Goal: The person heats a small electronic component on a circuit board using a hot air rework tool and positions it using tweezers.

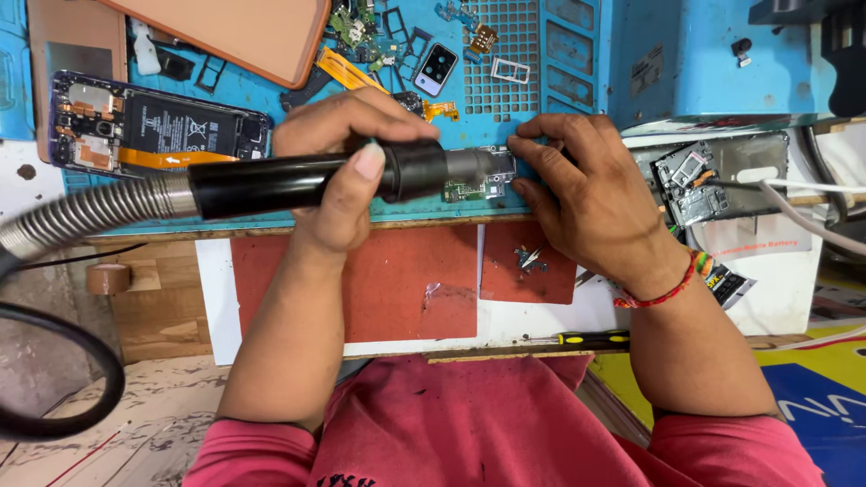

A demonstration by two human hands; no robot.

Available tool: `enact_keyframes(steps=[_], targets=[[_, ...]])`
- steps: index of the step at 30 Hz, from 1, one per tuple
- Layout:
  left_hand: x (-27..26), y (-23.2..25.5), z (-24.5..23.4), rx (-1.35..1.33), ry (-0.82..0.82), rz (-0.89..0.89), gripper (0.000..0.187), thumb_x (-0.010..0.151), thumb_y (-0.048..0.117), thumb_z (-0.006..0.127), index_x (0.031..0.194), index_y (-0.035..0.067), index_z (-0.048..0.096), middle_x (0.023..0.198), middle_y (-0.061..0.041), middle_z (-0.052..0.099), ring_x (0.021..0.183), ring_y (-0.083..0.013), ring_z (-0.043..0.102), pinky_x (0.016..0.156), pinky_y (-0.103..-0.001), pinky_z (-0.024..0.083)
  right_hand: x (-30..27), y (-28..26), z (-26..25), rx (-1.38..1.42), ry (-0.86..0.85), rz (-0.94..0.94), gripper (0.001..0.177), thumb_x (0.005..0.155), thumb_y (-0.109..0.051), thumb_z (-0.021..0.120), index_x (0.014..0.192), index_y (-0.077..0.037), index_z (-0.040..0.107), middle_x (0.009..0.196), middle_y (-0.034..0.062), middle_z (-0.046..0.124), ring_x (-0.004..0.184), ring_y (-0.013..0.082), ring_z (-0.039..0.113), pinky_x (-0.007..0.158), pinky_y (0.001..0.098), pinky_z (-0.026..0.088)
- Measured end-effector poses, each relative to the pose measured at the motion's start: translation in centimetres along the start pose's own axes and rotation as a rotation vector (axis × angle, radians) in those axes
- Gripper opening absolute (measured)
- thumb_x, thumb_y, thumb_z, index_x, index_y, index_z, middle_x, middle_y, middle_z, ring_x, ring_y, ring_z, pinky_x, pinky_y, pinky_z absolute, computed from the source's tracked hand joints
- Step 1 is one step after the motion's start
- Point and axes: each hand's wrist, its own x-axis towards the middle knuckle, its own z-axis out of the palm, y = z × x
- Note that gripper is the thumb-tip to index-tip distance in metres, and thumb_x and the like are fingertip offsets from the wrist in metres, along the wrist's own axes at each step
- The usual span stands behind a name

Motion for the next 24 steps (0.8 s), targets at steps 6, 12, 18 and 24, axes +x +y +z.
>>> enact_keyframes(steps=[6, 12, 18, 24], targets=[[0.13, 0.04, -0.24, -0.056, -0.089, 0.003, 0.049, 0.099, 0.043, 0.063, 0.099, -0.005, 0.068, 0.097, -0.021, 0.074, 0.085, -0.0237, 0.076, 0.080, -0.032, 0.062, 0.07, -0.22, -0.11, -0.012, 0.018, -0.016, 0.040, 0.087, -0.001, 0.079, 0.125, -0.001, 0.067, 0.128, 0.0117, 0.061, 0.111, 0.0320, 0.059, 0.097, 0.0405, 0.052], [0.23, -0.12, -0.39, -0.007, -0.101, 0.041, 0.046, 0.098, 0.041, 0.061, 0.099, -0.005, 0.068, 0.097, -0.020, 0.074, 0.083, -0.0222, 0.075, 0.077, -0.030, 0.061, 0.11, -0.28, -0.17, -0.004, 0.007, 0.007, 0.041, 0.085, -0.001, 0.079, 0.125, -0.001, 0.067, 0.127, 0.0128, 0.061, 0.110, 0.0333, 0.059, 0.096, 0.0418, 0.051], [0.07, -0.64, -0.35, 0.016, -0.019, 0.056, 0.045, 0.100, 0.039, 0.061, 0.099, -0.005, 0.067, 0.098, -0.021, 0.074, 0.087, -0.0232, 0.075, 0.082, -0.031, 0.061, 0.18, -0.13, -0.03, -0.007, -0.011, 0.009, 0.042, 0.086, -0.002, 0.079, 0.126, -0.001, 0.066, 0.127, 0.0140, 0.061, 0.111, 0.0356, 0.059, 0.097, 0.0438, 0.050], [0.11, -0.62, 0.23, -0.069, -0.018, 0.019, 0.045, 0.102, 0.038, 0.060, 0.101, -0.006, 0.067, 0.098, -0.020, 0.074, 0.087, -0.0235, 0.074, 0.083, -0.031, 0.060, 0.15, -0.34, -0.08, -0.004, 0.008, -0.005, 0.040, 0.087, -0.002, 0.078, 0.125, -0.002, 0.065, 0.127, 0.0144, 0.061, 0.113, 0.0371, 0.059, 0.098, 0.0440, 0.051]])
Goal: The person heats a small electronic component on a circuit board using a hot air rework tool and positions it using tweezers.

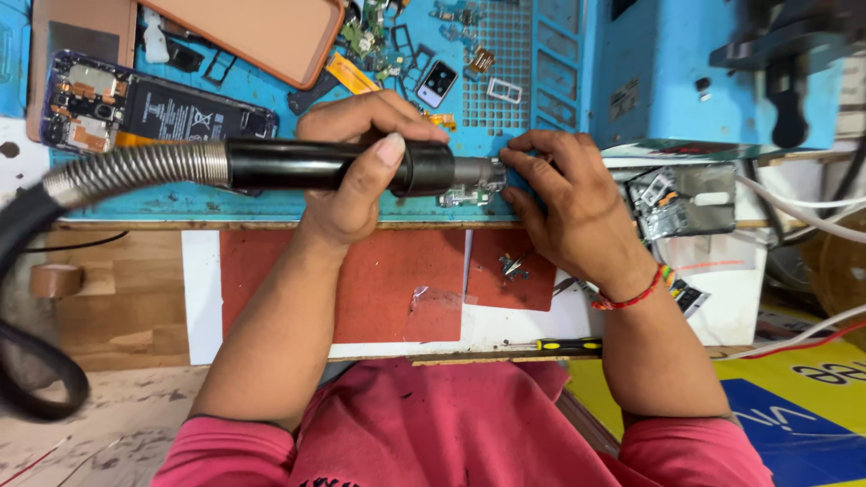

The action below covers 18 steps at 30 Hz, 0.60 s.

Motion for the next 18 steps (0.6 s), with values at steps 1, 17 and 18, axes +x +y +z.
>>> enact_keyframes(steps=[1, 17, 18], targets=[[0.2, 0.0, 0.0, -0.002, -0.009, 0.014, 0.044, 0.102, 0.037, 0.060, 0.101, -0.006, 0.067, 0.097, -0.020, 0.074, 0.086, -0.0232, 0.073, 0.082, -0.031, 0.060, 0.1, 0.0, -0.1, -0.009, -0.001, 0.002, 0.040, 0.087, -0.001, 0.078, 0.125, -0.002, 0.065, 0.127, 0.0145, 0.061, 0.113, 0.0371, 0.059, 0.098, 0.0441, 0.051], [0.2, -0.4, 0.3, 0.132, 0.005, 0.097, 0.040, 0.103, 0.035, 0.061, 0.099, -0.005, 0.068, 0.095, -0.017, 0.074, 0.086, -0.0228, 0.074, 0.080, -0.031, 0.059, 0.0, -0.1, 0.0, -0.013, -0.029, 0.039, 0.040, 0.087, -0.002, 0.077, 0.125, -0.002, 0.067, 0.127, 0.0134, 0.062, 0.113, 0.0368, 0.058, 0.098, 0.0444, 0.050], [0.3, -0.4, 0.2, 0.135, -0.004, 0.104, 0.040, 0.103, 0.035, 0.062, 0.099, -0.005, 0.067, 0.095, -0.018, 0.074, 0.086, -0.0231, 0.075, 0.081, -0.031, 0.060, 0.1, -0.1, 0.0, 0.002, -0.032, 0.049, 0.039, 0.087, -0.003, 0.078, 0.124, -0.002, 0.067, 0.126, 0.0130, 0.062, 0.112, 0.0365, 0.058, 0.098, 0.0445, 0.050]])
